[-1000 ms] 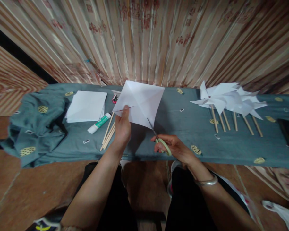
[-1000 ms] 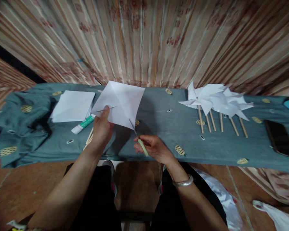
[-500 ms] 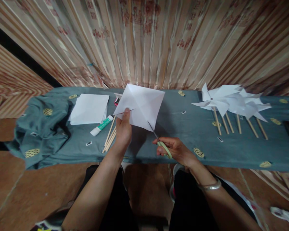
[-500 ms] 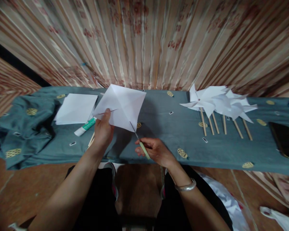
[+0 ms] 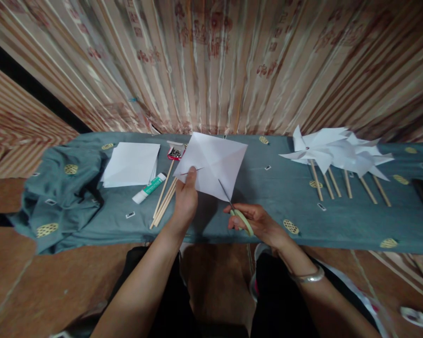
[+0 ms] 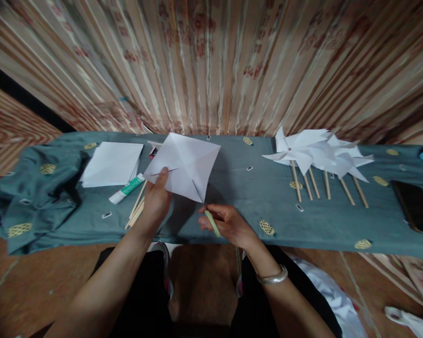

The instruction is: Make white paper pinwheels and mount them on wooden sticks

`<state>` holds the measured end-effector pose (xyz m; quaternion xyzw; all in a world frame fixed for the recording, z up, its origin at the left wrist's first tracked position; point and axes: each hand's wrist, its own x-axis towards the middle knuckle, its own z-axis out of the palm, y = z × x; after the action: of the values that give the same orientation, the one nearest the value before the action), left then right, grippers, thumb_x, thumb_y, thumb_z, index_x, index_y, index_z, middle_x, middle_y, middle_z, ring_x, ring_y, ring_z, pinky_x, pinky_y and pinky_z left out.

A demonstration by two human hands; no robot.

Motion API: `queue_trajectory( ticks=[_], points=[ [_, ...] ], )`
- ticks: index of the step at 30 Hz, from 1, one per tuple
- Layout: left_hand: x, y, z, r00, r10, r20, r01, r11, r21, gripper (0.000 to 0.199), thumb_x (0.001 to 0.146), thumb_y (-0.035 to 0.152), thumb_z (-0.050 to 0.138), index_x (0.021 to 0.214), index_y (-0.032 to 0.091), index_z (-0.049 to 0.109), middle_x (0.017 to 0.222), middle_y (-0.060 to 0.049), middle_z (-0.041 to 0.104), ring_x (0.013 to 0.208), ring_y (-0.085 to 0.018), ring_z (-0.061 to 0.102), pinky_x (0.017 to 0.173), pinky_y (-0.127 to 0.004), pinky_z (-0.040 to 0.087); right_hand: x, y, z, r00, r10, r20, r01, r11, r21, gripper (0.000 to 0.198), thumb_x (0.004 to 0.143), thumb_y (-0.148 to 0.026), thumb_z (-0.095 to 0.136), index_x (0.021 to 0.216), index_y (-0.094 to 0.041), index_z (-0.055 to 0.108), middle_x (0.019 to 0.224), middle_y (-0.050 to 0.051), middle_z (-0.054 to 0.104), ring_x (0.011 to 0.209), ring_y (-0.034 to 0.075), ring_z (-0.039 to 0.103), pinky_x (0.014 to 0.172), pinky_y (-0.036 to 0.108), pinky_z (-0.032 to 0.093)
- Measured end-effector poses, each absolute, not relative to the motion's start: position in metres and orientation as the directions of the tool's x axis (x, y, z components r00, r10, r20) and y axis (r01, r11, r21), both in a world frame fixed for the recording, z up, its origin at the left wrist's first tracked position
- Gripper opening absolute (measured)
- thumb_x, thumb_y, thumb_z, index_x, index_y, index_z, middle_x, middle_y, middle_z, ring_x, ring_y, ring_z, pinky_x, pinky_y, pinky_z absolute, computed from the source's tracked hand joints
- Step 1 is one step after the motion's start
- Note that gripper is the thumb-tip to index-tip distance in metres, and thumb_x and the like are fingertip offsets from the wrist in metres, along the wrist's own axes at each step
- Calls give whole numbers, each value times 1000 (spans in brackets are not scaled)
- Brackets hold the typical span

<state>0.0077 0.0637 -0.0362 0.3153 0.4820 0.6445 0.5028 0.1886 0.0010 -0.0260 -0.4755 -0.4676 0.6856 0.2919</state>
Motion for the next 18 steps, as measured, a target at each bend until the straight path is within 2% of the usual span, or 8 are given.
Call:
queue_trajectory(
  ticks=[3,13,18],
  points=[
    [8,64,-38,-333,943,-4,-302,-103,948,38,83,42,64,115,20,62,120,-8,68,117,-24,61,104,-35,44,189,1,-29,-367,849,-380,42,-393,-919,49,64,-50,79,95,-15,66,67,0,66,59,9,55,55,23,42],
    [6,65,-41,-321,946,50,-250,-136,959,39,86,43,59,117,19,63,121,-10,67,116,-24,61,105,-36,42,188,1,-35,-367,841,-397,36,-414,-910,51,62,-50,80,96,-14,67,63,-2,61,57,10,56,56,25,42],
    [10,60,-37,-342,940,-19,-247,-70,967,44,82,44,63,115,15,63,121,-12,67,114,-25,62,101,-35,45,189,1,-32,-359,851,-383,49,-393,-918,51,64,-53,78,96,-15,67,68,1,65,60,10,56,57,24,42]
  ],
)
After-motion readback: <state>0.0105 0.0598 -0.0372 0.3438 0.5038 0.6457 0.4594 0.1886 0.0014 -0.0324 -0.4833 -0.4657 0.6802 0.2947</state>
